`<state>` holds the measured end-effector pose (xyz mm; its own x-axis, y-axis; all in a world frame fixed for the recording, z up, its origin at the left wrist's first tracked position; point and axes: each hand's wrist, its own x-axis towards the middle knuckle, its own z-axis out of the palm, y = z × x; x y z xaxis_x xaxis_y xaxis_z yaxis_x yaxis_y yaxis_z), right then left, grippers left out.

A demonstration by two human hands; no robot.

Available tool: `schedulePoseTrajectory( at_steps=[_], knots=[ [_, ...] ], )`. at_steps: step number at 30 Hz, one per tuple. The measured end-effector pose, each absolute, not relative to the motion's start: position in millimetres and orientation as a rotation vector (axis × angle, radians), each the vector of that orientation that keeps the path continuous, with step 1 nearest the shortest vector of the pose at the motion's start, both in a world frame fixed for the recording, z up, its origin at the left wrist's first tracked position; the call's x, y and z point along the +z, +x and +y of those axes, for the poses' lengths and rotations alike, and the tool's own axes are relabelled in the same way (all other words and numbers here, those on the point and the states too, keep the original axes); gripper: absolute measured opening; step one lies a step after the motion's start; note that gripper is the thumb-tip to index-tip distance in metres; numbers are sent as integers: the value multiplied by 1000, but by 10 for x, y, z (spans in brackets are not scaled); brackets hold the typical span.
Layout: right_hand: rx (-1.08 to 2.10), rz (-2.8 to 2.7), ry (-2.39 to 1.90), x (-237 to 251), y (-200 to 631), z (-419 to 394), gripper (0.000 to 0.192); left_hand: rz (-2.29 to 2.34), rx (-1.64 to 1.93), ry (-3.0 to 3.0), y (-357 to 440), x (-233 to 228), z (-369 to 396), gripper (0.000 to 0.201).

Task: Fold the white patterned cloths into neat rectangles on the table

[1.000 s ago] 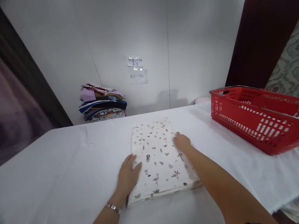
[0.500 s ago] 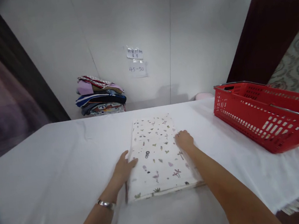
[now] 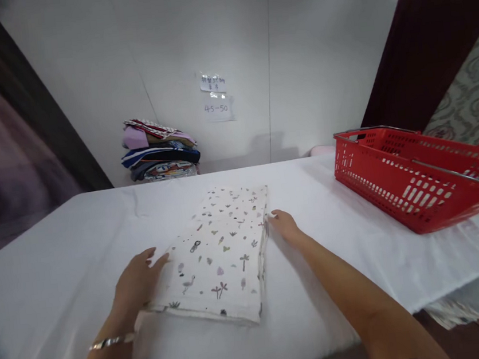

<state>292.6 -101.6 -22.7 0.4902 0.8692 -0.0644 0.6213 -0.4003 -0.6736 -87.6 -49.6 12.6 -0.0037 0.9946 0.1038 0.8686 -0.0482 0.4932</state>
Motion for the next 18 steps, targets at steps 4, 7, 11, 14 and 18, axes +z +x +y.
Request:
schedulePoseTrajectory(
  at_steps=[4,7,11,14,18],
  knots=[
    [573,-1162,-2181,-217,3113,-692,46,1488,910,2391,-445,159,-1209,47],
    [538,-1153,-2216,-198,3214,-369,50,967,831,2666,-122,-14,-1713,56],
    [463,-1168,-2254,-165,3282,38,54,791,717,2785,34,-476,-1875,82],
    [432,-1181,-2287,-148,3302,294,61,769,722,2866,-8,-728,-1755,76],
    [419,-1245,-2323,-143,3346,573,80,750,679,2983,-43,-767,-1686,59]
  ],
)
